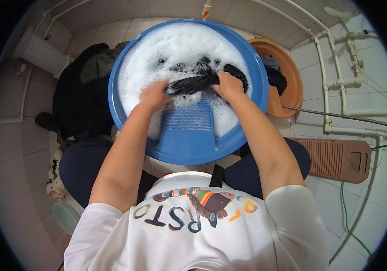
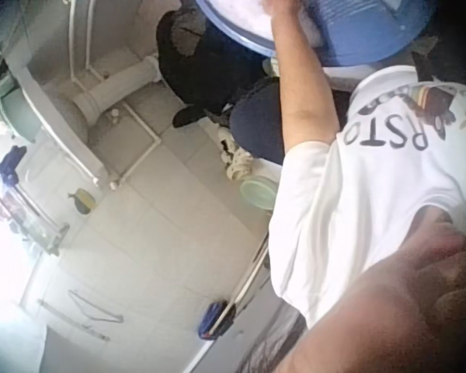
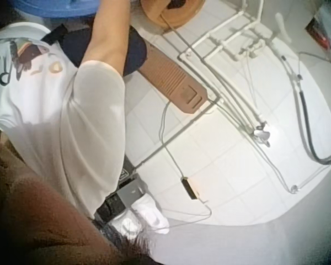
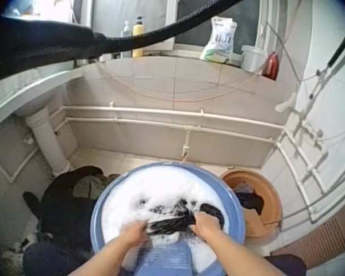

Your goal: The person washes clothes by hand in a blue basin filled with soapy water. They scrub and rinse multiple dark-colored garments, wringing them out and placing them into an adjacent orange basin.

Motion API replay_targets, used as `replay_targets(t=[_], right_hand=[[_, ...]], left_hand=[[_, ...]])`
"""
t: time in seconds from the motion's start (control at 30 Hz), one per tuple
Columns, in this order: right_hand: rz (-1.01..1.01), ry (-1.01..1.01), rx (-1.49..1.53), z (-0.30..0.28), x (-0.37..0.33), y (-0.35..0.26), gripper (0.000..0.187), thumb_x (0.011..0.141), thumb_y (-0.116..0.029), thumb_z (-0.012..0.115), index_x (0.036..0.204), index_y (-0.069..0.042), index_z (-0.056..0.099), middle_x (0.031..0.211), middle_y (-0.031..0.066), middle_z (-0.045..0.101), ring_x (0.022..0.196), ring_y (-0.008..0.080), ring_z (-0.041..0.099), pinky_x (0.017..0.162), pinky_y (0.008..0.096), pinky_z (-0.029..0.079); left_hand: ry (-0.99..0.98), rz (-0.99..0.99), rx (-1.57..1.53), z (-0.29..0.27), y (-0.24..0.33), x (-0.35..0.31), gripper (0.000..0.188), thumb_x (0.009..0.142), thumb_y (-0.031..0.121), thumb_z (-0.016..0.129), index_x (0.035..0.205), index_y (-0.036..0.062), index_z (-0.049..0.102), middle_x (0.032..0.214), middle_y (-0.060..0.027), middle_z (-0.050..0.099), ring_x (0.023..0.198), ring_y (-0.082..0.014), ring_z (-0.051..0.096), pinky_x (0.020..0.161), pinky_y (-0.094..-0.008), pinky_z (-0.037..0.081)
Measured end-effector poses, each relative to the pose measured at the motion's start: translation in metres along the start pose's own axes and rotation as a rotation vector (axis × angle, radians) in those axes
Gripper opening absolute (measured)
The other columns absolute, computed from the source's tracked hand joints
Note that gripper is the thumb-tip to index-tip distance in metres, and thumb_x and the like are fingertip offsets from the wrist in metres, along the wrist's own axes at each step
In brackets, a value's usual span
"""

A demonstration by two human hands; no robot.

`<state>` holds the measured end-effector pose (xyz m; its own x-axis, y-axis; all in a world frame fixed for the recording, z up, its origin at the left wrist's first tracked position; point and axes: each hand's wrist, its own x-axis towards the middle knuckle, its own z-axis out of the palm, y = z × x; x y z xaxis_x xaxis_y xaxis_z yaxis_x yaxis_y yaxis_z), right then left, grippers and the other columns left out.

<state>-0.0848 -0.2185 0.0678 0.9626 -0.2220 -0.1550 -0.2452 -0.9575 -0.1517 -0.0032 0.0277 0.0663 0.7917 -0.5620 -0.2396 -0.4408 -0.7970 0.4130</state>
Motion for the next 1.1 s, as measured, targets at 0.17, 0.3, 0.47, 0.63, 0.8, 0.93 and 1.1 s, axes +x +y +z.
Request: replay_targets(t=[0.17,0.3,0.47,0.63,0.8,0.93,1.1], right_hand=[[0.019,0.162,-0.030,-0.004,0.001,-0.004,0.027,0.074,-0.013,0.060,0.098,-0.008,0.049,0.099,0.0109,0.052,0.093,0.0299,0.053,0.076,0.0406,0.047],[-0.191,0.344,0.144,-0.013,0.004,0.000,0.034,0.069,-0.010,0.061,0.100,-0.008,0.047,0.101,0.0118,0.052,0.097,0.0306,0.051,0.079,0.0399,0.043],[-0.332,-0.323,0.296,-0.022,0.006,-0.013,0.072,0.070,-0.049,0.063,0.123,-0.004,0.044,0.119,0.0177,0.050,0.110,0.0317,0.049,0.091,0.0374,0.040],[-0.107,-0.293,0.253,-0.006,0.000,-0.026,0.060,0.074,-0.052,0.059,0.110,-0.004,0.055,0.111,0.0162,0.056,0.104,0.0297,0.054,0.085,0.0370,0.043],[0.248,-0.226,0.105,0.008,0.010,-0.001,0.042,0.076,-0.043,0.059,0.100,-0.009,0.059,0.098,0.0124,0.060,0.091,0.0274,0.059,0.078,0.0383,0.046],[-0.153,0.335,0.363,0.001,0.000,-0.052,0.027,0.061,-0.025,0.068,0.078,-0.005,0.061,0.103,0.0111,0.051,0.092,0.0285,0.054,0.076,0.0376,0.046],[-0.527,0.543,0.720,-0.025,-0.040,-0.145,0.028,0.061,-0.022,0.064,0.076,-0.003,0.051,0.102,0.0134,0.051,0.084,0.0293,0.055,0.069,0.0367,0.047]], left_hand=[[0.025,0.024,0.013,0.004,0.003,0.000,0.040,0.070,0.018,0.057,0.109,0.0137,0.055,0.107,-0.0104,0.056,0.102,-0.0285,0.052,0.089,-0.0374,0.040],[0.092,0.057,-0.115,-0.002,0.003,0.008,0.030,0.071,0.018,0.052,0.099,0.0112,0.061,0.094,-0.0132,0.059,0.095,-0.0308,0.054,0.090,-0.0365,0.040],[0.066,0.325,-1.239,-0.021,-0.001,0.017,0.033,0.065,0.016,0.046,0.090,-0.0002,0.060,0.087,-0.0135,0.062,0.086,-0.0262,0.058,0.089,-0.0336,0.041],[0.075,-0.213,-1.561,-0.018,0.012,0.015,0.042,0.076,0.033,0.055,0.099,-0.0026,0.057,0.092,-0.0130,0.061,0.084,-0.0235,0.058,0.080,-0.0317,0.044],[0.071,-0.173,-0.510,0.025,-0.003,0.023,0.046,0.078,0.037,0.063,0.106,0.0018,0.055,0.092,-0.0070,0.061,0.083,-0.0225,0.058,0.073,-0.0337,0.044],[0.053,-0.196,-1.476,0.012,0.013,0.018,0.033,0.085,0.027,0.054,0.109,0.0051,0.054,0.100,-0.0082,0.059,0.090,-0.0187,0.055,0.079,-0.0307,0.044],[-0.159,-0.194,-2.222,0.020,0.016,0.024,0.024,0.089,0.028,0.049,0.098,0.0072,0.057,0.083,-0.0072,0.059,0.075,-0.0179,0.057,0.070,-0.0319,0.048]])
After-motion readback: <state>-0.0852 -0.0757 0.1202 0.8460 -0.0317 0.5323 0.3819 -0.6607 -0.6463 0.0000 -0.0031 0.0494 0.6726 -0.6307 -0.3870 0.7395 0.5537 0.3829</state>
